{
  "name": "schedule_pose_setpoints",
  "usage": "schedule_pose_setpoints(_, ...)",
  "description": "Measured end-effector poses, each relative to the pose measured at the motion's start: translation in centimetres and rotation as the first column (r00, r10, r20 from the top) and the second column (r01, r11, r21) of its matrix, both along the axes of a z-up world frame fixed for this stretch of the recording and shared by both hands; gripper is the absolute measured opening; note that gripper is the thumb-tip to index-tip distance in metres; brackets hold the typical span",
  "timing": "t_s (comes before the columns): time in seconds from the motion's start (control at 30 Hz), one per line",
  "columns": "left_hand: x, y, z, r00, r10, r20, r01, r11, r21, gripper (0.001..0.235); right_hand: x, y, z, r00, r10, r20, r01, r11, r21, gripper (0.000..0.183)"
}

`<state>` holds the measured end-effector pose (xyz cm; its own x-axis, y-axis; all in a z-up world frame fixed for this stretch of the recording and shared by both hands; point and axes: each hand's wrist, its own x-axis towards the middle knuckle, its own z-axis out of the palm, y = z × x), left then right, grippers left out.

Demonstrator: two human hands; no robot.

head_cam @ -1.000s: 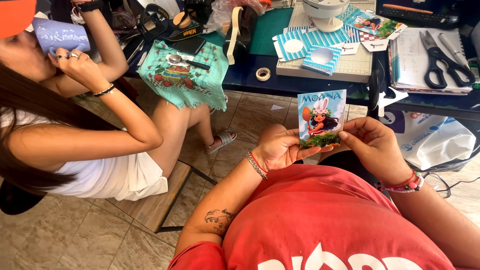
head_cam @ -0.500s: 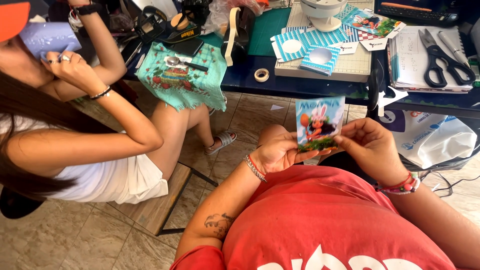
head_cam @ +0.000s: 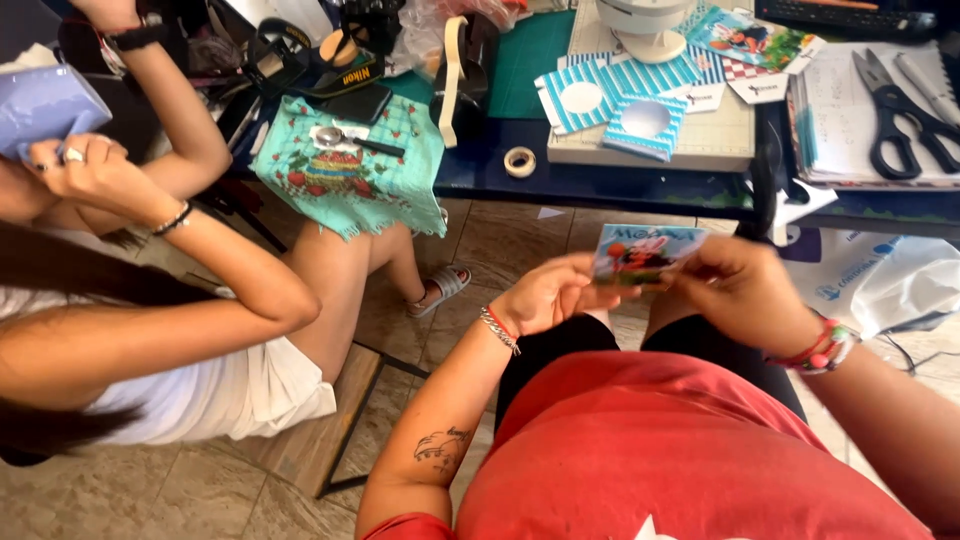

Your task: Assembling small decorative paper boxes by folding, applying double-sided tape, and attaching printed images.

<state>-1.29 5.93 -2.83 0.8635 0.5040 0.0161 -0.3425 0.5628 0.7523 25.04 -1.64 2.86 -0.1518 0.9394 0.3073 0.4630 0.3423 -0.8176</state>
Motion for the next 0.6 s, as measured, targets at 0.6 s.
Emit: schedule_pose_setpoints(0.6,8.1,17.2,0.7,0.652,0.692,0.309,-0.078,-0.344,0.936,0.011,7.4,9.8,6.4,0.908,-0.419,0.013,0.419,0.907,-0.05,0.016)
